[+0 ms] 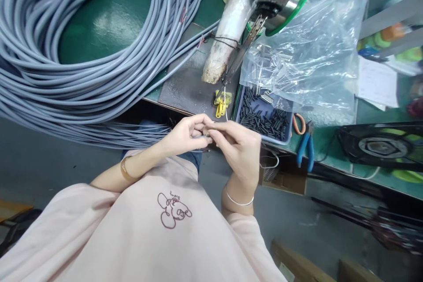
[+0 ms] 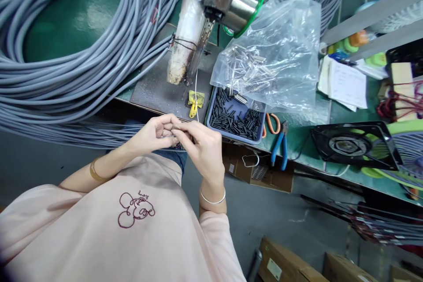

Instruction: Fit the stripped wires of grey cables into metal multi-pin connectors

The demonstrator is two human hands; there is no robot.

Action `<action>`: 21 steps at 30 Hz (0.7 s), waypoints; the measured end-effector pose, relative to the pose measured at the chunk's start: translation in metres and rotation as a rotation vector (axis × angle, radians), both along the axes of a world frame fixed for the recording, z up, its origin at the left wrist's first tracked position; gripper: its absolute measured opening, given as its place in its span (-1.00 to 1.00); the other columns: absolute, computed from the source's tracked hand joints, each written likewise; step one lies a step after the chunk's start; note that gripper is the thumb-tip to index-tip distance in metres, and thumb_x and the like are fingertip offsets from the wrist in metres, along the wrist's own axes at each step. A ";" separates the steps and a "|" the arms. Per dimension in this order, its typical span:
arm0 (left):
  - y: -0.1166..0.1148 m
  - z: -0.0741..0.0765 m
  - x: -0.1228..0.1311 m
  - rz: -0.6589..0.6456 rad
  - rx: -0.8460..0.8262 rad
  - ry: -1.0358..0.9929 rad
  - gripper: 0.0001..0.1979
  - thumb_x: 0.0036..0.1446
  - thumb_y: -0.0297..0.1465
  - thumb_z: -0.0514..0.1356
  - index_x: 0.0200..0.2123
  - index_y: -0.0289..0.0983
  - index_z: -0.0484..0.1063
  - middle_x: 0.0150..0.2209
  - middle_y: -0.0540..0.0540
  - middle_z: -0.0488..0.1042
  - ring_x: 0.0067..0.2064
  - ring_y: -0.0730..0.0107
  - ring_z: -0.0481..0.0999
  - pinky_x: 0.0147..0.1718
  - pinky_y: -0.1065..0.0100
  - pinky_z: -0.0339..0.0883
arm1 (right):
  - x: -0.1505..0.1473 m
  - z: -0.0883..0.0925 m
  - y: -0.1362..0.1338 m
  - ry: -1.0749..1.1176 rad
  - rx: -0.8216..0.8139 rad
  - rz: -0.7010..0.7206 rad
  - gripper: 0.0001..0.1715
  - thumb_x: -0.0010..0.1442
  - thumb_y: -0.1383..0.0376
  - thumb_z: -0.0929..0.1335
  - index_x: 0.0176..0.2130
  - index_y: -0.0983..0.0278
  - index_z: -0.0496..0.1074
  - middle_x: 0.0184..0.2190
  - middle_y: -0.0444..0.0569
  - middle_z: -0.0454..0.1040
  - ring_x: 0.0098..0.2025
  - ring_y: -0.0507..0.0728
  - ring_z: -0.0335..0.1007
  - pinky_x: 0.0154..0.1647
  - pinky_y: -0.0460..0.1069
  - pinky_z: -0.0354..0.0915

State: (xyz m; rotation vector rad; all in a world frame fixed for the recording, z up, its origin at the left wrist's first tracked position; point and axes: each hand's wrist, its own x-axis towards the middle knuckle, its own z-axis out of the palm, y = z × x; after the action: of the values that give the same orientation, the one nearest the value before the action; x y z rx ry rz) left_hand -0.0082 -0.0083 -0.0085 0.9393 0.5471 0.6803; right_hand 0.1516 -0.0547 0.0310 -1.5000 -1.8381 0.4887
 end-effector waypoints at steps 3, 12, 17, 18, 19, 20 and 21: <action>0.004 0.001 -0.002 0.047 -0.053 -0.048 -0.73 -0.01 -0.38 0.39 -0.26 -0.26 0.40 -0.51 0.07 0.46 -0.59 0.64 0.29 -0.61 0.52 0.11 | 0.000 -0.004 -0.005 0.087 0.159 -0.259 -0.79 0.26 0.21 0.43 -0.10 0.18 0.60 -0.46 -0.20 0.53 -0.65 -0.08 0.06 -0.59 -0.08 0.09; 0.003 -0.003 -0.002 0.153 -0.140 -0.113 -0.56 0.00 -0.14 0.46 -0.39 -0.23 0.29 -0.51 0.10 0.38 -0.66 0.72 0.13 -0.72 0.52 -0.07 | -0.001 -0.016 -0.007 0.332 -0.070 -0.267 -0.73 0.20 0.21 0.45 -0.08 0.19 0.62 -0.41 -0.13 0.62 -0.57 -0.03 0.35 -0.58 -0.10 0.27; 0.005 -0.009 -0.005 0.109 -0.107 -0.194 -0.60 -0.07 -0.19 0.51 -0.43 -0.28 0.39 -0.41 0.03 0.49 -0.63 0.70 0.29 -0.70 0.54 0.12 | -0.004 -0.022 -0.003 0.564 -0.055 -0.268 -0.82 0.19 0.17 0.48 -0.20 0.15 0.66 -0.40 -0.13 0.66 -0.53 -0.01 0.45 -0.53 -0.10 0.39; 0.006 -0.009 -0.006 0.105 -0.072 -0.192 -0.62 -0.06 -0.21 0.51 -0.44 -0.30 0.42 -0.37 0.00 0.52 -0.61 0.69 0.32 -0.68 0.53 0.17 | -0.005 -0.021 -0.003 0.569 -0.056 -0.276 -0.83 0.18 0.17 0.49 -0.22 0.15 0.67 -0.41 -0.13 0.66 -0.53 -0.01 0.45 -0.53 -0.10 0.38; 0.006 -0.008 -0.007 0.103 -0.028 -0.178 -0.65 -0.05 -0.23 0.51 -0.45 -0.30 0.45 -0.35 -0.03 0.54 -0.58 0.67 0.35 -0.66 0.52 0.21 | -0.006 -0.020 -0.003 0.551 -0.051 -0.289 -0.84 0.18 0.18 0.49 -0.22 0.15 0.67 -0.42 -0.13 0.65 -0.53 -0.01 0.44 -0.53 -0.10 0.38; 0.007 -0.006 -0.008 0.109 0.025 -0.154 -0.68 -0.05 -0.25 0.51 -0.46 -0.31 0.48 -0.34 -0.05 0.56 -0.54 0.63 0.40 -0.62 0.51 0.26 | -0.007 -0.018 -0.004 0.512 -0.041 -0.305 -0.84 0.19 0.18 0.48 -0.23 0.15 0.68 -0.43 -0.13 0.65 -0.53 -0.01 0.43 -0.52 -0.09 0.37; 0.007 -0.004 -0.008 0.121 0.084 -0.121 -0.71 -0.04 -0.27 0.50 -0.47 -0.31 0.50 -0.35 -0.06 0.56 -0.48 0.58 0.45 -0.56 0.50 0.33 | -0.008 -0.016 -0.004 0.455 -0.030 -0.322 -0.84 0.19 0.19 0.48 -0.22 0.16 0.68 -0.43 -0.12 0.64 -0.52 0.00 0.42 -0.51 -0.08 0.36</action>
State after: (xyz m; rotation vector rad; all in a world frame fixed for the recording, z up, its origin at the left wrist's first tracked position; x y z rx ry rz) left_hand -0.0167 -0.0012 -0.0127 0.9415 0.4739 0.8692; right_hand 0.1439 -0.0587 0.0149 -1.5177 -1.2202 0.6381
